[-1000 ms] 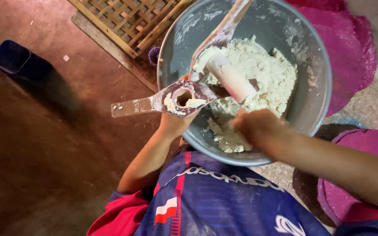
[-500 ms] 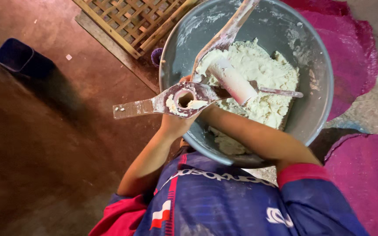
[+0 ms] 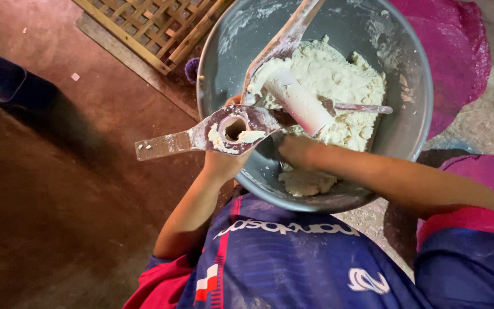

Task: The person presses dough through a hand-held extruder to form noodle nests on round pink trays, reloading dough from a large basin between presses. They then move filled trays onto a woven bamboo rack and continue extruding more nests.

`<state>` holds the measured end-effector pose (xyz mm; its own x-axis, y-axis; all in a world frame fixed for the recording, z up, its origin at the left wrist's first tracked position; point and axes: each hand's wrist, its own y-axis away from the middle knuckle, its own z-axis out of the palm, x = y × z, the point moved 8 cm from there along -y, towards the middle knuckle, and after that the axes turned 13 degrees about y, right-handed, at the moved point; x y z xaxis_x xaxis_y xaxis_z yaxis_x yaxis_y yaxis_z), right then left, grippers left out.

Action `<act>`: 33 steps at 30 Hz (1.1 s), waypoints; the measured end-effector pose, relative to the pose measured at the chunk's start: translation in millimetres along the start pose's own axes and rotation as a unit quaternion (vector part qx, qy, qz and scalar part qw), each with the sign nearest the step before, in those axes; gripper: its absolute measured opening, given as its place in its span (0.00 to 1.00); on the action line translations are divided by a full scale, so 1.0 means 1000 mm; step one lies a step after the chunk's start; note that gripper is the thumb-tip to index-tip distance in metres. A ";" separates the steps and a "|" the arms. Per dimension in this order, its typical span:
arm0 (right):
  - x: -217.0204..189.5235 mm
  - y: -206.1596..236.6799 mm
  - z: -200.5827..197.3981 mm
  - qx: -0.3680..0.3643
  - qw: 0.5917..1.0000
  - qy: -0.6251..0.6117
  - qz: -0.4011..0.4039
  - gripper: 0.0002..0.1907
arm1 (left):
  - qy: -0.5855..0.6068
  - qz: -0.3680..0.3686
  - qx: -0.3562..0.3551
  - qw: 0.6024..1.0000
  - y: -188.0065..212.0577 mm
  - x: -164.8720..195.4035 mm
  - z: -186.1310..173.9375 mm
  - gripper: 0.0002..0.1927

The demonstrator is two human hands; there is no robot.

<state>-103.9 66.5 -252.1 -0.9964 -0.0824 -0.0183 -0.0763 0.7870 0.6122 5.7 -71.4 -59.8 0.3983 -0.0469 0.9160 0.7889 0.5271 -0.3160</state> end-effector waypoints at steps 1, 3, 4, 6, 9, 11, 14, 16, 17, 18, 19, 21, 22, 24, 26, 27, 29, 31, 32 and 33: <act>0.005 -0.002 0.004 0.001 0.999 -0.025 0.033 0.09 | -0.013 0.006 -0.001 1.000 0.000 0.002 -0.001 0.24; 0.011 -0.009 0.008 0.002 0.992 -0.076 0.097 0.12 | -0.039 0.016 -0.001 0.999 -0.001 0.005 -0.002 0.24; 0.007 -0.012 0.005 0.019 0.997 -0.022 0.067 0.10 | -0.046 0.033 -0.010 0.998 -0.001 0.009 -0.001 0.21; -0.004 -0.017 -0.001 0.049 0.995 0.082 0.002 0.08 | -0.060 0.062 -0.025 0.996 -0.002 0.015 0.002 0.17; 0.007 -0.019 0.008 -0.021 0.983 -0.170 0.059 0.10 | 0.018 -0.003 -0.008 1.000 -0.003 0.006 0.000 0.24; -0.002 -0.019 -0.007 0.025 0.980 -0.198 -0.005 0.08 | 0.051 -0.005 0.004 0.999 -0.004 0.005 0.000 0.28; -0.013 0.001 -0.037 0.045 0.995 -0.070 -0.057 0.11 | 0.004 0.024 -0.008 1.000 -0.006 0.009 0.000 0.26; 0.004 0.029 -0.054 -0.021 0.990 -0.132 0.050 0.09 | -0.023 0.035 -0.016 0.999 -0.005 0.010 -0.001 0.25; 0.019 0.051 -0.054 -0.086 0.948 -0.262 0.160 0.09 | -0.017 0.027 -0.016 0.999 -0.005 0.008 -0.002 0.26; 0.029 0.089 -0.076 0.013 0.779 -0.617 0.111 0.15 | -0.011 0.020 -0.012 1.000 -0.004 0.006 -0.004 0.27; 0.040 0.120 -0.107 0.108 0.875 -0.468 0.055 0.13 | 0.006 0.011 -0.008 1.000 -0.003 0.004 -0.006 0.29; 0.041 0.164 -0.141 0.273 0.924 -0.266 0.036 0.13 | 0.039 -0.007 0.001 0.999 -0.002 -0.001 -0.008 0.31; 0.039 0.186 -0.145 0.349 0.906 -0.230 0.070 0.13 | 0.026 -0.005 0.003 1.000 -0.002 -0.001 -0.009 0.31; 0.023 0.200 -0.145 0.424 0.899 -0.081 0.078 0.21 | -0.004 -0.002 0.005 1.000 -0.004 -0.002 -0.009 0.30; -0.004 0.186 -0.133 0.410 0.899 0.150 0.029 0.37 | -0.016 0.019 -0.002 1.000 -0.006 0.003 -0.009 0.28; -0.005 0.183 -0.128 0.404 0.900 0.161 0.015 0.36 | -0.020 0.026 -0.007 0.999 -0.006 0.005 -0.010 0.27; 0.000 0.182 -0.123 0.394 0.900 0.186 -0.022 0.37 | -0.075 0.048 -0.001 0.996 -0.005 0.012 -0.015 0.19; 0.033 0.180 -0.079 0.088 0.993 -0.056 0.056 0.29 | -0.106 0.064 0.013 0.992 0.002 0.014 -0.018 0.19; 0.037 0.191 -0.050 -0.070 0.978 -0.174 0.096 0.26 | -0.110 0.077 0.026 0.991 0.009 0.015 -0.019 0.24; 0.031 0.203 -0.045 -0.091 0.977 -0.180 0.069 0.29 | -0.113 0.090 0.038 0.989 0.017 0.014 -0.020 0.28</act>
<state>-148.2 196.7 -93.0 -0.9475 0.2631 -0.1820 0.0348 0.6503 0.7589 34.3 -79.6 -57.2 0.4077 0.2393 0.8812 0.6738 0.5724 -0.4672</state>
